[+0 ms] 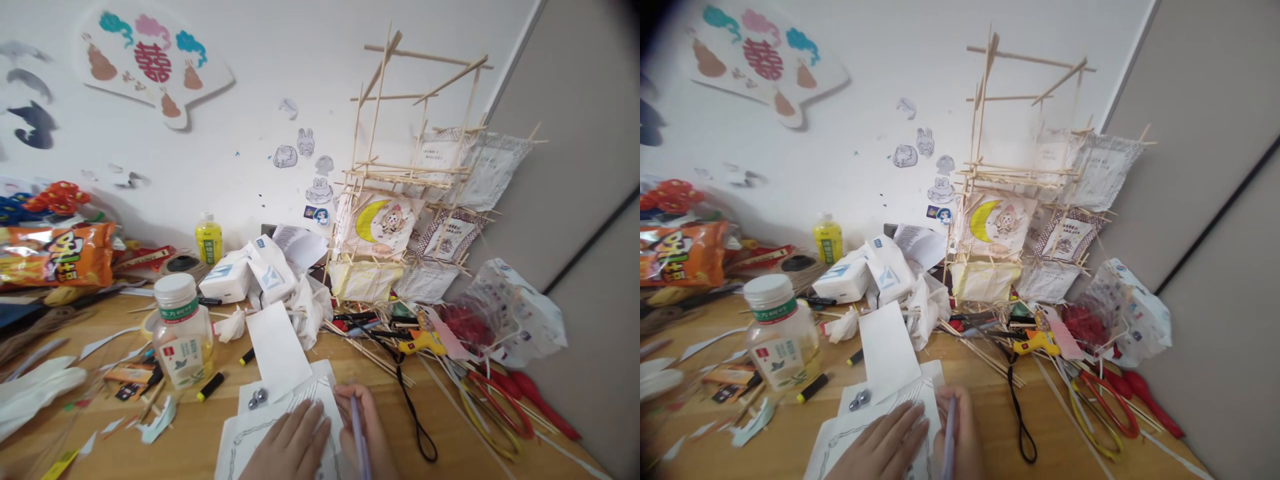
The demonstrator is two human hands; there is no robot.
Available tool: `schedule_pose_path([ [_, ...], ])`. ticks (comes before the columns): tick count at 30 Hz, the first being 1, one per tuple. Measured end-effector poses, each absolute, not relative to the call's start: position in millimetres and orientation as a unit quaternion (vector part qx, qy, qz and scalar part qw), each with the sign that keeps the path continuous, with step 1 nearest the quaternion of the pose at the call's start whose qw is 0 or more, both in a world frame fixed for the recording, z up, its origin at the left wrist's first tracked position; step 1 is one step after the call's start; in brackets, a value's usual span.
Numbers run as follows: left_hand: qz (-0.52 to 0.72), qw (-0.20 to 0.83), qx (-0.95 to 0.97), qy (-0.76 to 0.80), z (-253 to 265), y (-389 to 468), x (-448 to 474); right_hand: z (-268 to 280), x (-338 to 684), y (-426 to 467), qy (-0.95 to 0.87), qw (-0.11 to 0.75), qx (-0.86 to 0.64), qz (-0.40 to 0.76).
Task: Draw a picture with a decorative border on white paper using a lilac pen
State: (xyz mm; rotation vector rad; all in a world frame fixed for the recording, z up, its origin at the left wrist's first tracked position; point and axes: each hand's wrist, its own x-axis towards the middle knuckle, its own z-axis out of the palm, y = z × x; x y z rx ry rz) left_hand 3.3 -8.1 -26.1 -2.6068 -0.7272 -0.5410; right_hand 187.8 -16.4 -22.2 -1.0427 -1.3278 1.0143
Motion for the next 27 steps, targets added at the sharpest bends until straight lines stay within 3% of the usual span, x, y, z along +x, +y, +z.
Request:
schedule_pose_path([
  [5, -0.141, 0.202, -0.935, -0.255, -23.7, -11.0, 5.1, 4.5, 203.8, -17.7, -0.593, 0.479, -0.528, 0.375],
  [7, -0.116, 0.191, -0.943, -0.248, -20.8, -10.5, 5.6, 17.0, 214.9, -11.4, -0.595, 0.493, -0.548, 0.319],
  [11, -0.058, 0.143, -0.96, -0.236, 1.6, -12.1, 6.5, 34.2, 227.2, 11.7, -0.693, 0.435, -0.508, 0.268],
  [16, 0.016, 0.08, -0.966, -0.243, 35.7, -14.2, 12.4, 36.5, 217.2, 37.9, -0.707, 0.373, -0.453, 0.395],
  [22, 0.055, 0.036, -0.967, -0.248, 49.6, -15.1, 16.5, 14.1, 211.9, 50.9, -0.695, 0.359, -0.427, 0.454],
  [27, 0.017, 0.013, -0.966, -0.257, 41.8, -15.0, 11.2, 6.7, 211.1, 53.7, -0.695, 0.37, -0.418, 0.453],
])
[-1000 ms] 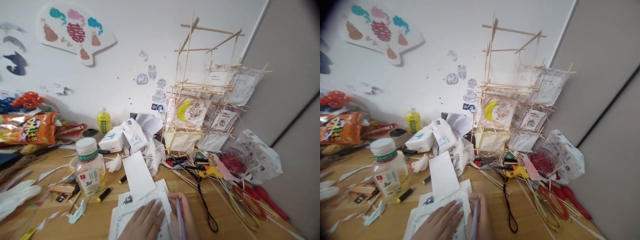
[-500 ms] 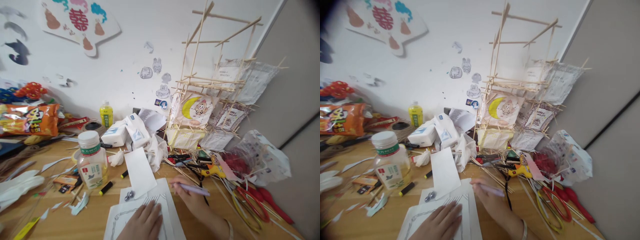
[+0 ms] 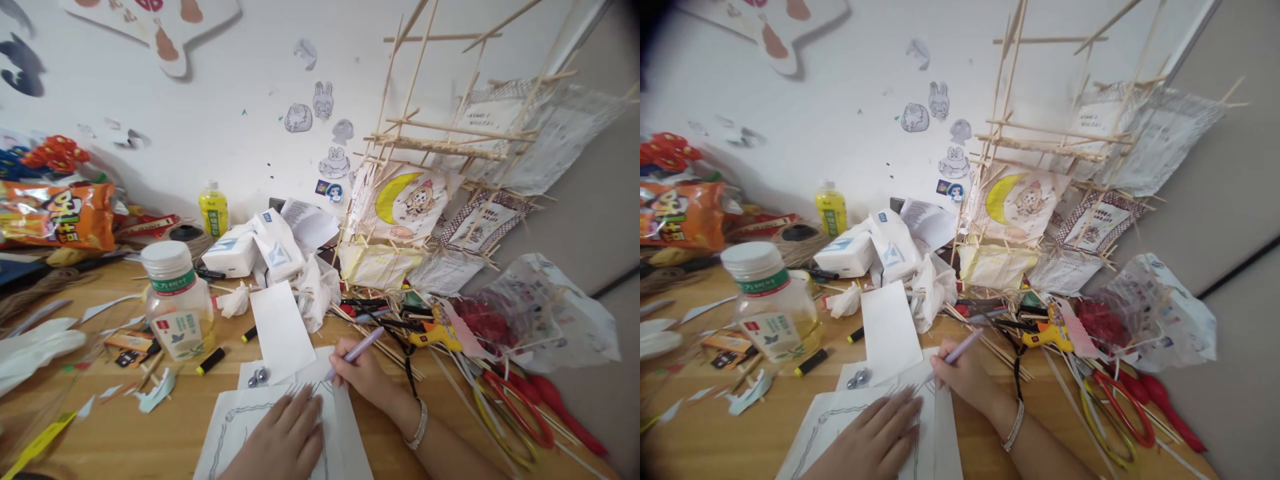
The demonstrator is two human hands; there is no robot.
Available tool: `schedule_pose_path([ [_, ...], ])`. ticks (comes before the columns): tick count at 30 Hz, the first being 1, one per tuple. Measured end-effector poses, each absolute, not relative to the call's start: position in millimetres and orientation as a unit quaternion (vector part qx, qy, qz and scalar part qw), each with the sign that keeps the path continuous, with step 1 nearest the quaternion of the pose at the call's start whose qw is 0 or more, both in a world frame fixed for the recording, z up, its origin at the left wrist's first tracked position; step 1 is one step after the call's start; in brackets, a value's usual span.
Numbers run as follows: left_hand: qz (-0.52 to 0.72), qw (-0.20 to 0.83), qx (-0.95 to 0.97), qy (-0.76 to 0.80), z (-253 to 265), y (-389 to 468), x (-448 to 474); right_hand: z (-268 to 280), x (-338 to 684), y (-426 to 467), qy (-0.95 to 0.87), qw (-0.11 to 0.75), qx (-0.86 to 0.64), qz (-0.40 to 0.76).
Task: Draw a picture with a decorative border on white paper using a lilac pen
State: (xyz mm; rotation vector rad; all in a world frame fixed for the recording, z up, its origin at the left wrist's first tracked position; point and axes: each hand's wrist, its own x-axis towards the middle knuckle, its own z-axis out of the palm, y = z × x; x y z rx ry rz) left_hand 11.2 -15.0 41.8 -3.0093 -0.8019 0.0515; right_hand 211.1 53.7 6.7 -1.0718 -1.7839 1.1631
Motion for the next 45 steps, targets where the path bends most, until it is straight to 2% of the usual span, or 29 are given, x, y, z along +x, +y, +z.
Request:
schedule_pose_path([
  [6, -0.057, -0.005, -0.959, -0.278, 30.8, -18.2, 5.4, 3.6, 208.0, 54.9, -0.727, 0.366, -0.403, 0.419],
  [19, -0.03, -0.066, -0.953, -0.293, 42.9, -23.6, 6.8, -1.8, 211.8, 56.4, -0.768, 0.339, -0.377, 0.391],
  [45, -0.037, -0.097, -0.947, -0.304, 45.6, -26.5, 6.4, 1.7, 212.2, 54.8, -0.76, 0.324, -0.39, 0.406],
])
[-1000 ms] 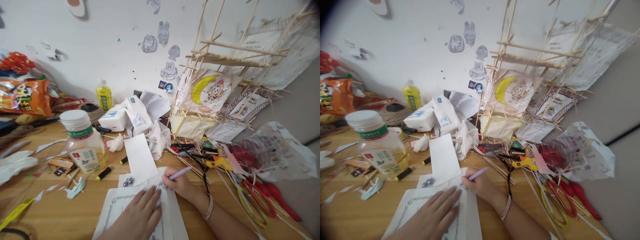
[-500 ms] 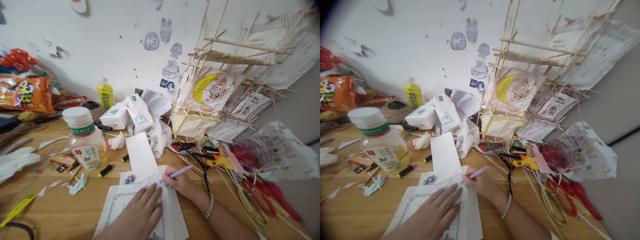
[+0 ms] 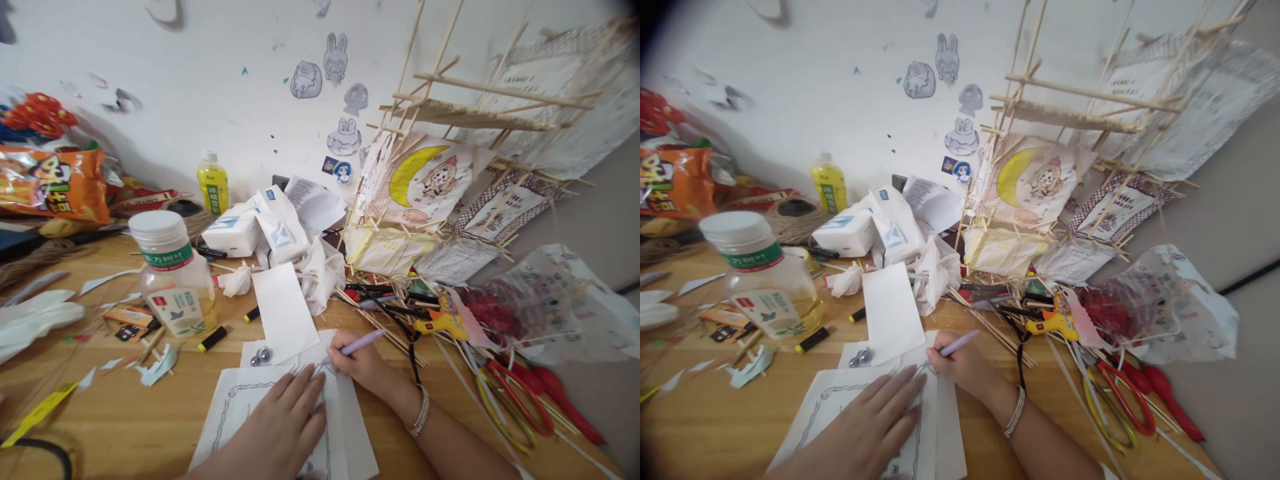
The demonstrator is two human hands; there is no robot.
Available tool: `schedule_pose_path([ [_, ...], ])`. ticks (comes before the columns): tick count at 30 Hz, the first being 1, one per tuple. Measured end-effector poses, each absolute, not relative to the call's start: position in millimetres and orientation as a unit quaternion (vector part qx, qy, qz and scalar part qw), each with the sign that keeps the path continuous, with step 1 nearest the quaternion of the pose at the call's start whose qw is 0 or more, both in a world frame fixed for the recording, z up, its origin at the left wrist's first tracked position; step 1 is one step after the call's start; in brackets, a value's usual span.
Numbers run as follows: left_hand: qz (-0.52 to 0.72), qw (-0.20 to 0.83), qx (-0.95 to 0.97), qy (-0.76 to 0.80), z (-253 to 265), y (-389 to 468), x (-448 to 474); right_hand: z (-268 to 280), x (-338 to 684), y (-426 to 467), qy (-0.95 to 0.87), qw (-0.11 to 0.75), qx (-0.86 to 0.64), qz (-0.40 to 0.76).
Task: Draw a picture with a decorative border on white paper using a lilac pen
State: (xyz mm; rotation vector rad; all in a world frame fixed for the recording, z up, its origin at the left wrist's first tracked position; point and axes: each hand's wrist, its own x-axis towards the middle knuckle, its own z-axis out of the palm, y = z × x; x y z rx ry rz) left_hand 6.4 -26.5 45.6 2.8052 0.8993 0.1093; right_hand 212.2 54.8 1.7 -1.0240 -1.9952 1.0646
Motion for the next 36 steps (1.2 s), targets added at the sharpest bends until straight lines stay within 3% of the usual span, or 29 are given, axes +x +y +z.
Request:
schedule_pose_path([
  [36, 0.037, 0.072, 0.949, 0.305, 43.8, -26.4, 7.6, 0.7, 213.0, 53.6, -0.748, 0.33, -0.414, 0.4],
])
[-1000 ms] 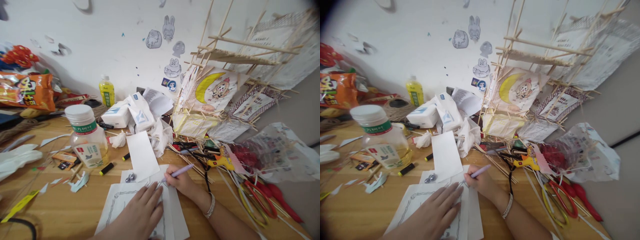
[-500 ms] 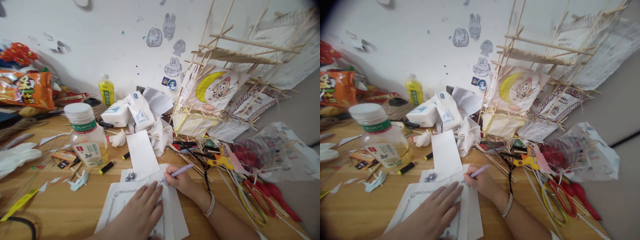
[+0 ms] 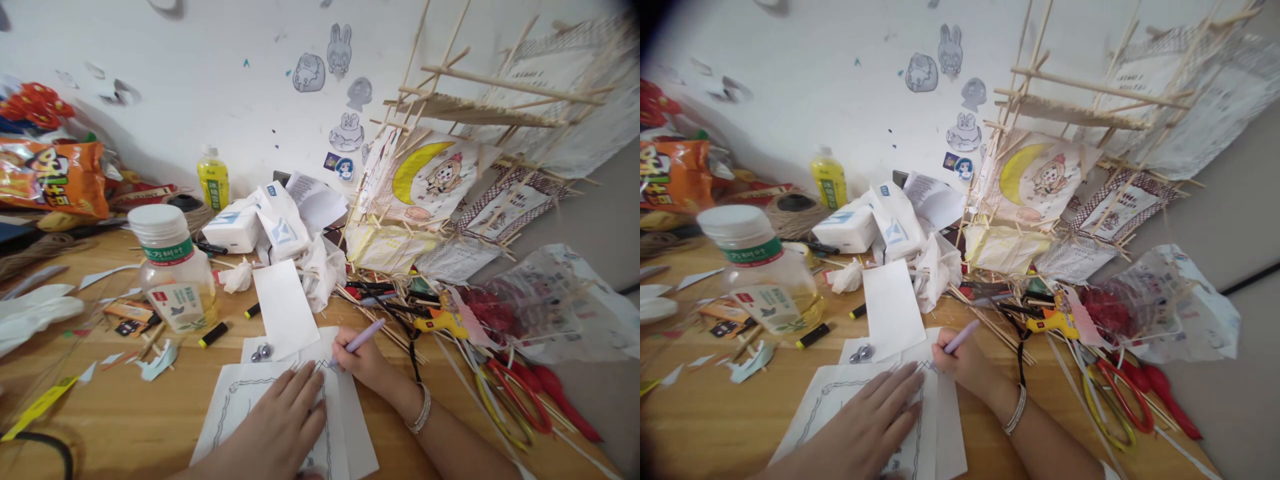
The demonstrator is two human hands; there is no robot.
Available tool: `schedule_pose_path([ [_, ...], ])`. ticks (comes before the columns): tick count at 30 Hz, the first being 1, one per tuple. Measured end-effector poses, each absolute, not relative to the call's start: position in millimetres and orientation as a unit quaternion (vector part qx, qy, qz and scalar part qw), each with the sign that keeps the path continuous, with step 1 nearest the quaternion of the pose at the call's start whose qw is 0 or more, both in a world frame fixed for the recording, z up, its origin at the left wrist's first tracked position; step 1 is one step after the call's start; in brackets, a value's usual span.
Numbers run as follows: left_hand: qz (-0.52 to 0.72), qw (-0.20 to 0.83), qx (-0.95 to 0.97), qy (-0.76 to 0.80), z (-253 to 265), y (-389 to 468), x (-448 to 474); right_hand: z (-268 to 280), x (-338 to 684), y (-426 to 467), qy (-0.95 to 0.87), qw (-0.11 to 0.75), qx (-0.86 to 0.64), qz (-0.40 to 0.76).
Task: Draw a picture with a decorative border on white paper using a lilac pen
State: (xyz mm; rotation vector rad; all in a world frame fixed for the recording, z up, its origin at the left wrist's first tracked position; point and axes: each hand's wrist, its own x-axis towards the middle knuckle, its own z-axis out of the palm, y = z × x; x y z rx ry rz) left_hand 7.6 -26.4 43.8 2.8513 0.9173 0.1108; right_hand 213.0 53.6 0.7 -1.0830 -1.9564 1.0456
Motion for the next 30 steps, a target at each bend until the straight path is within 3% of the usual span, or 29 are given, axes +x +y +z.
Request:
schedule_pose_path([
  [13, 0.027, 0.074, 0.94, 0.331, 44.9, -25.0, 10.1, 4.9, 215.2, 46.3, -0.749, 0.337, -0.415, 0.391],
  [30, -0.016, 0.154, 0.928, 0.338, 58.4, -19.6, 13.5, 2.0, 216.8, 47.1, -0.761, 0.32, -0.412, 0.386],
])
